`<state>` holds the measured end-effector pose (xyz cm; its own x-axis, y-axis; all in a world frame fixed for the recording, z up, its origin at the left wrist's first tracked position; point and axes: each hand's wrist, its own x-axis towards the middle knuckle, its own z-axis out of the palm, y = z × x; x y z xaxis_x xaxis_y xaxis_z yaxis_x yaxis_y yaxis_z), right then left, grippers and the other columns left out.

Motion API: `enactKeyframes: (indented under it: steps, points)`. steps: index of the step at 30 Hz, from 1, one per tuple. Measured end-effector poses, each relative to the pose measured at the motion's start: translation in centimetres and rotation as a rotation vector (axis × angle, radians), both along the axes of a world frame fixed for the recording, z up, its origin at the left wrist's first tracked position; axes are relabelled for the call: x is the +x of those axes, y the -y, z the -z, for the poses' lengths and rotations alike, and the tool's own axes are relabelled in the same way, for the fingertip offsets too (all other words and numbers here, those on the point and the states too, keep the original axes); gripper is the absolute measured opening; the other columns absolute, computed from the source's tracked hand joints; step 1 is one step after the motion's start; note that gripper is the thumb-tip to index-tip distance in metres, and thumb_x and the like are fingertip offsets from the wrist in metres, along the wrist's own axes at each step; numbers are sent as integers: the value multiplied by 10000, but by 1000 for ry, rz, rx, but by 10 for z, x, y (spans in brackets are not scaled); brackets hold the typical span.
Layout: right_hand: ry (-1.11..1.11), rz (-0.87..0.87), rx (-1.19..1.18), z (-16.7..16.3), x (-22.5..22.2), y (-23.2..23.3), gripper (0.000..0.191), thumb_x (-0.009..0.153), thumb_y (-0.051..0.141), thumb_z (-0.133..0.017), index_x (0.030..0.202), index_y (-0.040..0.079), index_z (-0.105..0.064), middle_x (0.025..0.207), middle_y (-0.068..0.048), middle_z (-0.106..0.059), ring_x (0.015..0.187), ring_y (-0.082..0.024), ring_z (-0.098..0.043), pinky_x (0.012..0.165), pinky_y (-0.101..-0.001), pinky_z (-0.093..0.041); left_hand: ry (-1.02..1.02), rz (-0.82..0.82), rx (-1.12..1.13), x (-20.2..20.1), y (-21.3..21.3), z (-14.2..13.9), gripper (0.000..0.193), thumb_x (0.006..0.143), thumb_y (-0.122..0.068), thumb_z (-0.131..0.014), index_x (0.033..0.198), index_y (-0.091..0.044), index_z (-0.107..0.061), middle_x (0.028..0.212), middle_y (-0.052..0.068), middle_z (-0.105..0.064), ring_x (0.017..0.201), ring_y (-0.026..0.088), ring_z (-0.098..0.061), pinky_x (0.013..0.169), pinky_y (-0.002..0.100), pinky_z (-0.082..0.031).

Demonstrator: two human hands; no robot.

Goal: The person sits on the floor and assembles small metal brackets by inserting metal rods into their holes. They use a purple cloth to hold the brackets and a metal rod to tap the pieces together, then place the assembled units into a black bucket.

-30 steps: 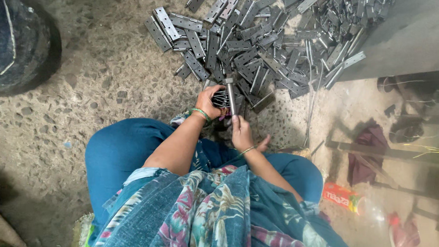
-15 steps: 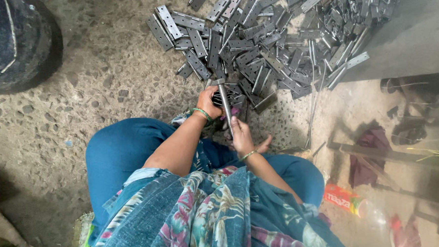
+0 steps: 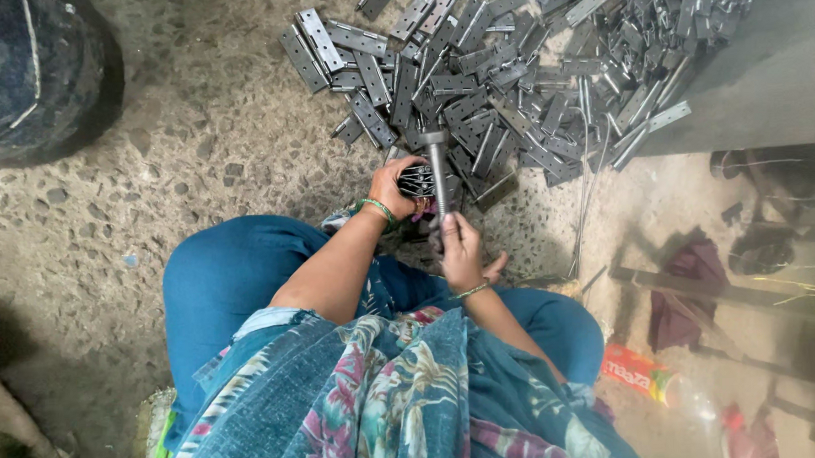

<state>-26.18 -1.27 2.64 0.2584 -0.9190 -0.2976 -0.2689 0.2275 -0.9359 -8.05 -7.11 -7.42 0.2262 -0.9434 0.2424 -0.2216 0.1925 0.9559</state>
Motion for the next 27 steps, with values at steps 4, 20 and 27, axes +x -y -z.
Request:
enactKeyframes:
  steps: [4, 20, 27]
  points:
    - [-2, -31, -345, -10, 5, -8, 335, 1122, 353, -426, 1053, 71, -593, 707, 53, -513, 584, -56, -444, 540, -264, -359, -33, 34, 32, 0, -1, -1, 581, 580, -169, -915, 1129, -161, -723, 1042, 98, -751, 987, 313, -718, 906, 382, -576]
    - [-603, -75, -176, 9, 2, 23, 422, 1083, 401, -471, 921, 70, -676, 589, -10, -560, 517, -86, -521, 513, -262, -409, 10, 15, -6, 2, 2, 2, 672, 485, -139, -890, 1127, -139, -692, 998, 126, -719, 940, 339, -690, 866, 400, -564]
    - [-14, 53, -181, 11, -16, 18, 391, 1119, 388, -438, 953, 85, -620, 690, 46, -527, 571, -45, -443, 515, -237, -354, 1, 51, 16, 2, -2, 1, 583, 556, -127, -867, 1119, -154, -718, 1027, 106, -744, 967, 318, -708, 898, 385, -578]
